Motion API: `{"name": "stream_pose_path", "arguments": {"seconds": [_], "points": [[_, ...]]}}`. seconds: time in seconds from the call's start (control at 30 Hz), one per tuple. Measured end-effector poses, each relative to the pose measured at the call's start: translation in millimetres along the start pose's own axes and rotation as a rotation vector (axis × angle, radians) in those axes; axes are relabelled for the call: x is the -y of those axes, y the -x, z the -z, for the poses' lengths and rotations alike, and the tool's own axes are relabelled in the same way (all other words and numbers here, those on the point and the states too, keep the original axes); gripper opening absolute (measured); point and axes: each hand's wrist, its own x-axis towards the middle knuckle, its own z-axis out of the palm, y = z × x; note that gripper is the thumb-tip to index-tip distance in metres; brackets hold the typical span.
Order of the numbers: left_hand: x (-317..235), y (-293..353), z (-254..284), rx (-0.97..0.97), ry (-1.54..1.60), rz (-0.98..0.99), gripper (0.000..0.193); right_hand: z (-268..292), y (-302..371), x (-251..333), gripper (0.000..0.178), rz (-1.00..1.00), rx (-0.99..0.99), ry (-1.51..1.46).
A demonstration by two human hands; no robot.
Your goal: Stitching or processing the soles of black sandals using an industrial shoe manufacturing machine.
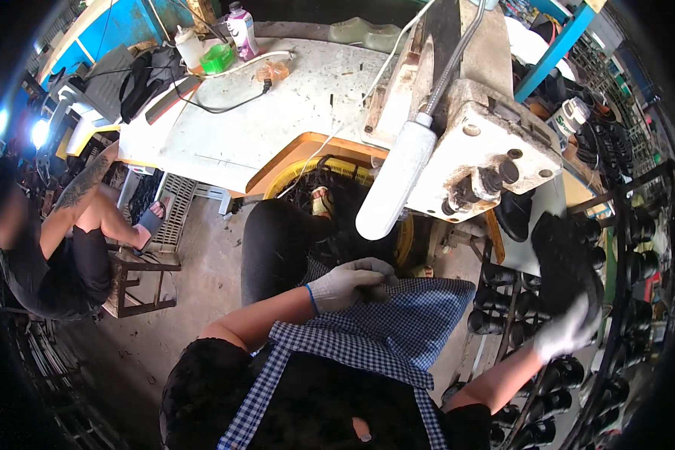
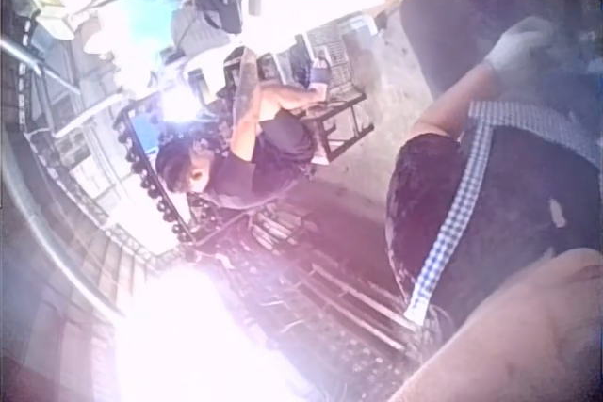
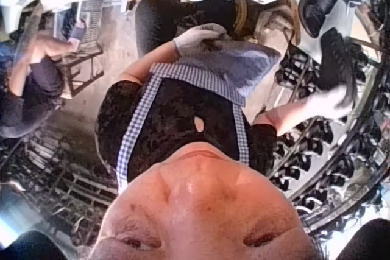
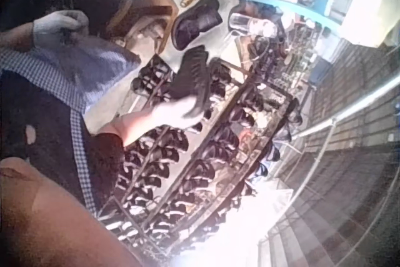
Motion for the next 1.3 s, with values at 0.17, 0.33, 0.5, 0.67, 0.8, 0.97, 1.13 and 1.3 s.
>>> {"name": "stream_pose_path", "arguments": {"seconds": [0.17, 0.33, 0.5, 0.67, 0.8, 0.97, 1.13, 1.3], "points": [[8.2, -6.0, -41.7, 0.197, 0.144, -0.226, 0.073, 51.0, 84.9, 46.1, 0.067, -0.291, 0.146, -0.497], [-25.2, 8.8, -31.6, 0.238, -0.045, -0.247, 0.074, 17.6, 167.5, 8.3, 0.077, -0.649, 0.67, -1.038], [-53.7, 35.2, -20.3, 0.263, -0.223, -0.352, 0.063, 8.7, 218.5, 0.3, 0.079, -1.136, 0.822, -1.135], [-71.3, 30.1, -33.4, 0.54, -0.39, -0.221, 0.087, -12.9, 213.4, -11.4, 0.102, -1.127, 0.801, -1.129], [-78.3, -4.6, -40.5, 0.582, -0.594, -0.174, 0.093, -43.4, 186.5, -36.2, 0.108, -0.938, 0.728, -1.175], [-99.9, -33.9, -31.6, 0.43, -0.853, 0.051, 0.097, -57.3, 161.7, -43.0, 0.099, -0.933, 0.648, -1.262], [-101.5, -27.6, -20.7, 0.589, -0.636, -0.221, 0.092, -49.5, 160.9, -28.8, 0.103, -0.812, 0.711, -1.264], [-104.8, -9.9, 3.9, 0.5, -0.499, -0.247, 0.092, -57.7, 168.1, -23.4, 0.103, -0.882, 0.696, -1.181]]}}
